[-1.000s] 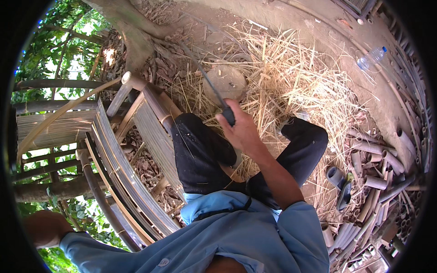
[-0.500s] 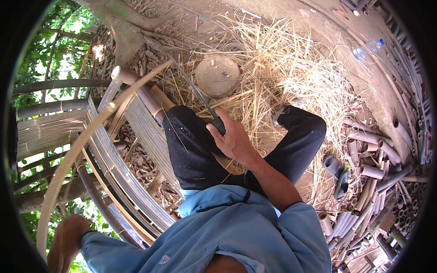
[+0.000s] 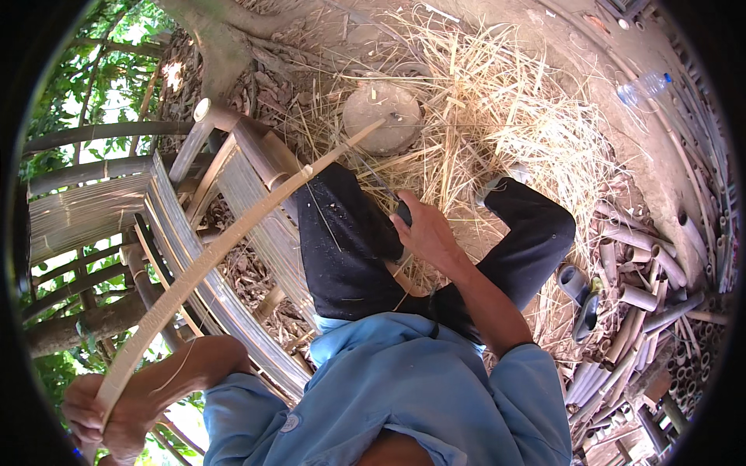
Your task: The person is stripping a long bamboo stick with a large knife, repeatedly drawing the blade along the surface to create thin strips.
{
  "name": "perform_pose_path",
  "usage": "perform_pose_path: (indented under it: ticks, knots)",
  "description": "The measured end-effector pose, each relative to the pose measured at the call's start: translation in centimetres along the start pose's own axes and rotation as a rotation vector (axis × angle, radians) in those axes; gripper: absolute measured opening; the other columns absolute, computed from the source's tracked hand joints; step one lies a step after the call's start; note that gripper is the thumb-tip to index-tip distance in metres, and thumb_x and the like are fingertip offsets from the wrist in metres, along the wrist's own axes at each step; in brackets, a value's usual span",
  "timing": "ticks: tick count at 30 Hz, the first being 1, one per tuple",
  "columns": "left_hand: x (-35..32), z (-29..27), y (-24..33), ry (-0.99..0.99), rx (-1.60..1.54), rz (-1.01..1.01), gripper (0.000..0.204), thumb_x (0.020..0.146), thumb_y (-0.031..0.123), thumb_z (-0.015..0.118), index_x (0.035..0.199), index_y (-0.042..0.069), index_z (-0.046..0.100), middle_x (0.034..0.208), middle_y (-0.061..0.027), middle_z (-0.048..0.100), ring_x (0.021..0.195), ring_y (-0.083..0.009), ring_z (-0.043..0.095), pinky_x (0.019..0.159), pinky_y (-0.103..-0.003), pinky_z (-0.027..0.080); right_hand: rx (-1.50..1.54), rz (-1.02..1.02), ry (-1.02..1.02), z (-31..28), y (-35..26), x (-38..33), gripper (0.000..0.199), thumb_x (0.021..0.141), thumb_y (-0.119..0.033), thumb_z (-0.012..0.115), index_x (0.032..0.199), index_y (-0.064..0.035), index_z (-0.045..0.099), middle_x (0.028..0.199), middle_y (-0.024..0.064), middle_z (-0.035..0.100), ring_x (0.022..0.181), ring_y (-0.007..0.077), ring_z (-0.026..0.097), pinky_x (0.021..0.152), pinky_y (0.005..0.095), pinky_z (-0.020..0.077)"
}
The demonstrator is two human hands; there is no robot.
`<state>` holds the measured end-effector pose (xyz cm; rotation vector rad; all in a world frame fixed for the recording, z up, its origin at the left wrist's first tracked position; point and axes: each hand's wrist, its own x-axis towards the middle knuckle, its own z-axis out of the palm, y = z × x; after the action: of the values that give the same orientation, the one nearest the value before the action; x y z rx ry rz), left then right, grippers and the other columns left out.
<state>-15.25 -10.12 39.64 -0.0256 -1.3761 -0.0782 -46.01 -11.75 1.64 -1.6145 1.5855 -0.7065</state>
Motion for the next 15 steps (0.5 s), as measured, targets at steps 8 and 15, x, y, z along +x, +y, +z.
perform_pose_path:
  ticks: [8,15]
  knots:
    - [-8.0,3.7,-1.3,0.228,0.116,-0.052,0.054,0.104,0.062,0.027,0.081,0.015,0.04,0.061,0.0027,0.037,0.041,-0.0085,0.034,0.029,-0.022,0.028,-0.118,-0.142,0.002,-0.8,-3.5,0.4,0.045,0.095,-0.026,0.064,0.131,-0.0021,0.049,0.095,0.0285,0.067,0.086,0.0448,0.068,0.077,0.0506,0.0537]
    - [-8.3,2.3,-0.4,0.17,0.071,-0.25,0.054,0.098,0.065,0.039,0.073,0.017,0.039,0.052,0.0052,0.033,0.04,-0.0077,0.034,0.036,-0.023,0.03,-0.147,0.022,-0.053,-1.0,-6.3,-0.1,0.04,0.096,-0.028,0.064,0.119,0.0021,0.051,0.091,0.0241,0.068,0.079,0.0435,0.068,0.071,0.0504,0.0546]
